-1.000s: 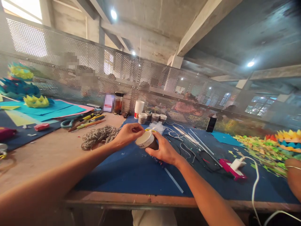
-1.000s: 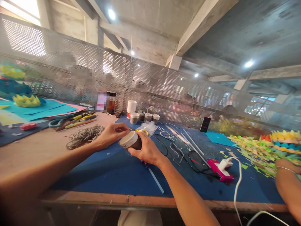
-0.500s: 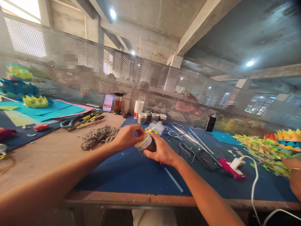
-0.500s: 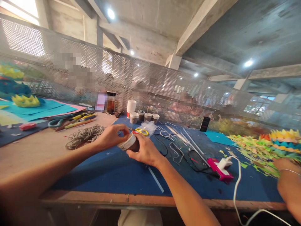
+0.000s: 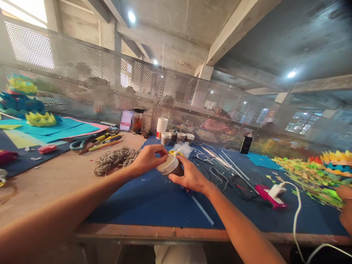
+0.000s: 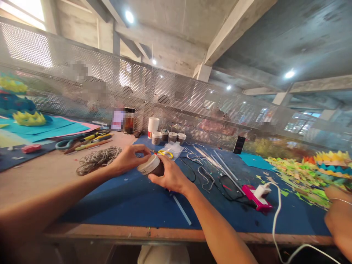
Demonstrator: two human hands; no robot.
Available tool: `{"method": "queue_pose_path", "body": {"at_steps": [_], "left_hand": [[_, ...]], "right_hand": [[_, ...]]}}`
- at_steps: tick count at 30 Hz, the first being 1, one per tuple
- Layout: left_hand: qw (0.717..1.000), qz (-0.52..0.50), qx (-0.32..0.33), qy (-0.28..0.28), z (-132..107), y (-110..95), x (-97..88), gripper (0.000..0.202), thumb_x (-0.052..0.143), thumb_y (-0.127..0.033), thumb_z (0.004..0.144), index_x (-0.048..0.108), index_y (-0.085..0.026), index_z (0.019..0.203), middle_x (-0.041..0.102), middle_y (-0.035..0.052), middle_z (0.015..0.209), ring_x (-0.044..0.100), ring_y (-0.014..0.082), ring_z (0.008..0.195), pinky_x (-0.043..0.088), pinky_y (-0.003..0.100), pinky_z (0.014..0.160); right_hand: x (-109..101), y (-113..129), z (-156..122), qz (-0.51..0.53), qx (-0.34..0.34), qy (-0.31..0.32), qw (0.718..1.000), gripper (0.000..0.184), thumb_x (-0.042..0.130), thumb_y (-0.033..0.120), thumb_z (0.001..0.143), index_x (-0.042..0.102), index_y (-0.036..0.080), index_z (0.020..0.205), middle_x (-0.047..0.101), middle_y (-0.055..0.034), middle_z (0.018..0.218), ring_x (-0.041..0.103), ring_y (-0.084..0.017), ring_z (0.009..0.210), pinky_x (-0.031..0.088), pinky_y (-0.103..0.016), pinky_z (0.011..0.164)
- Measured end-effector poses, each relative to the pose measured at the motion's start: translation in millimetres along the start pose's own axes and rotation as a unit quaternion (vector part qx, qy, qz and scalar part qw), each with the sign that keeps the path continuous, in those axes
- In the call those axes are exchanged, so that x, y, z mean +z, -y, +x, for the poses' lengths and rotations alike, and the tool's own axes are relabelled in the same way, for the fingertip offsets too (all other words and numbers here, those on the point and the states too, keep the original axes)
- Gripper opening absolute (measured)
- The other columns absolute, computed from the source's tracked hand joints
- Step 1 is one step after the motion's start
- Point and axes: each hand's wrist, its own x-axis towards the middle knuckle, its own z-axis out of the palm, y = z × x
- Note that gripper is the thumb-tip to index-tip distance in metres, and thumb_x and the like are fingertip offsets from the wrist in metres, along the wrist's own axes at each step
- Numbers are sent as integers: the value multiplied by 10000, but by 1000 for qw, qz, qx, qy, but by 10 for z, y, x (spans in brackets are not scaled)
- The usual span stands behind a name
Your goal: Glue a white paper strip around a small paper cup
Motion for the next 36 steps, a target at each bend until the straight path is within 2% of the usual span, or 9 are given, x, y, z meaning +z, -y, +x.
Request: {"method": "queue_pose_path", "body": {"at_steps": [4, 11, 20, 28, 32, 36], "left_hand": [[998, 51, 24, 3, -3, 38, 0, 99, 664, -248, 818, 740, -186, 828, 738, 14, 815, 671, 177, 763, 519, 308, 769], [1000, -23, 17, -9, -5, -26, -26, 181, 601, -281, 885, 746, -171, 879, 759, 34, 875, 691, 192, 838, 531, 320, 818], [999, 5, 40, -9, -7, 37, -20, 148, 631, -259, 878, 760, -187, 889, 753, 24, 868, 685, 177, 808, 516, 288, 762], [987, 123, 103, -1, -7, 81, -15, 108, 650, -239, 865, 746, -207, 902, 742, 19, 866, 676, 175, 805, 508, 296, 802], [991, 87, 99, -2, -12, 61, -26, 163, 585, -251, 923, 739, -198, 908, 740, 28, 873, 672, 166, 804, 510, 284, 787], [993, 69, 93, 5, -18, 35, -46, 158, 594, -257, 916, 737, -191, 899, 736, 27, 856, 667, 164, 787, 511, 282, 778]], "right_hand": [[11, -7, -3, -1, 7, 0, 1000, 587, 745, 287, 783, 547, 159, 1320, 624, -150, 1344, 592, -307, 1230, 461, -477, 1055], [-29, 31, 12, 16, 9, 2, 1000, 538, 738, 291, 796, 559, 175, 1290, 639, -136, 1315, 608, -298, 1191, 479, -472, 1032], [-22, 38, 10, 15, 11, 3, 1000, 548, 744, 279, 792, 567, 172, 1299, 629, -136, 1342, 602, -298, 1209, 474, -468, 1041], [11, 3, -5, -1, 21, 7, 1000, 614, 752, 289, 779, 552, 167, 1347, 628, -147, 1343, 586, -314, 1245, 465, -489, 1052], [-1, 7, 1, 4, 16, 3, 1000, 572, 743, 288, 791, 563, 175, 1322, 620, -140, 1362, 586, -302, 1248, 465, -478, 1057], [-12, 8, 2, 10, 7, 5, 1000, 585, 747, 285, 785, 556, 169, 1325, 615, -149, 1370, 594, -302, 1237, 473, -483, 1052]]}}
